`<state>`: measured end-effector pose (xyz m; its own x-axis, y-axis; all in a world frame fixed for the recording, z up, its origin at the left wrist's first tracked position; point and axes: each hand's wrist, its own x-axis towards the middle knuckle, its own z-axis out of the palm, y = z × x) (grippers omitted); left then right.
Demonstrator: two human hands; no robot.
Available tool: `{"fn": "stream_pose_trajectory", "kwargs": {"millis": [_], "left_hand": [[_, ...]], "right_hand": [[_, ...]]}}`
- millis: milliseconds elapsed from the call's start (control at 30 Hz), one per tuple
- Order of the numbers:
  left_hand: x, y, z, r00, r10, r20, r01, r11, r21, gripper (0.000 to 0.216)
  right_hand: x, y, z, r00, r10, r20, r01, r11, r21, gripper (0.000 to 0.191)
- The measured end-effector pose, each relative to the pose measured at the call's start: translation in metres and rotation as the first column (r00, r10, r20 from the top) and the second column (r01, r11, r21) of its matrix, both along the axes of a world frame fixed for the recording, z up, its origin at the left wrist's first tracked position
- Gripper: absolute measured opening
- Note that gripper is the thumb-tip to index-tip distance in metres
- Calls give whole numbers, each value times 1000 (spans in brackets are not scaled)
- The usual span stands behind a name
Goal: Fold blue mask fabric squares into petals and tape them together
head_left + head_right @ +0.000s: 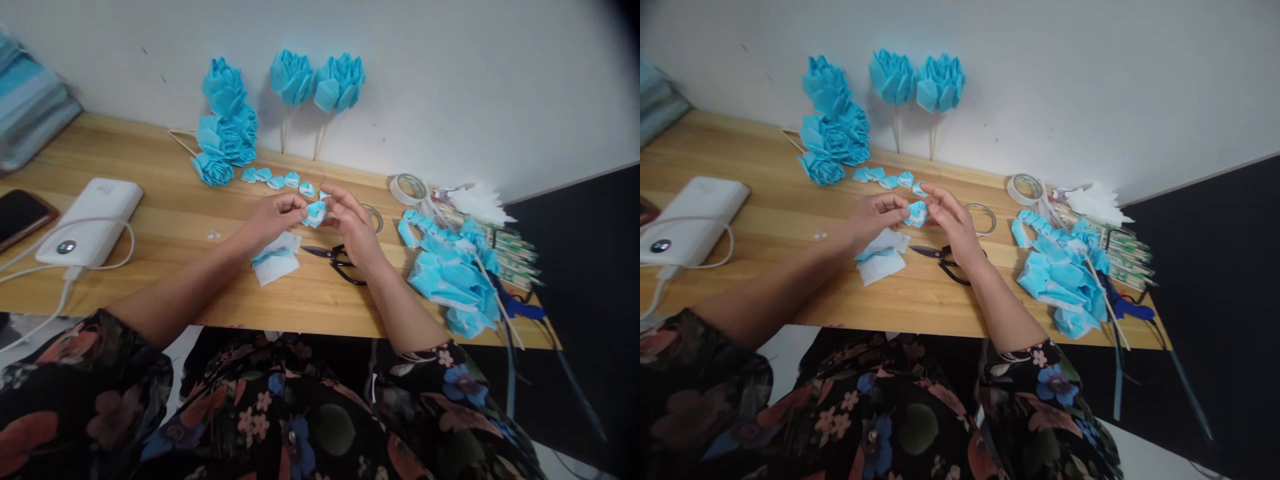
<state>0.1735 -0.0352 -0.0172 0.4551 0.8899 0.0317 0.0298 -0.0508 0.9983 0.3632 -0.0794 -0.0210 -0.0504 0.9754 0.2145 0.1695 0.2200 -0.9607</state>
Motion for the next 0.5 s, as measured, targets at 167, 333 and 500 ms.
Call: {"fn": "stream_pose_trajectory", "kwargs": {"millis": [167, 333, 500], "left_hand": [[1, 0, 4, 998, 52, 45, -50, 998, -49, 15], [2, -1, 3, 997, 43, 57, -41, 998, -37, 14], [2, -2, 4, 999, 30, 39, -29, 998, -47, 17]], "right_hand": [[-1, -2, 2, 995, 43, -90, -49, 997, -66, 40], [-3, 0, -2, 998, 52, -20, -52, 998, -27, 45], [-2, 1, -3, 999, 37, 27, -36, 999, -36, 48]]}}
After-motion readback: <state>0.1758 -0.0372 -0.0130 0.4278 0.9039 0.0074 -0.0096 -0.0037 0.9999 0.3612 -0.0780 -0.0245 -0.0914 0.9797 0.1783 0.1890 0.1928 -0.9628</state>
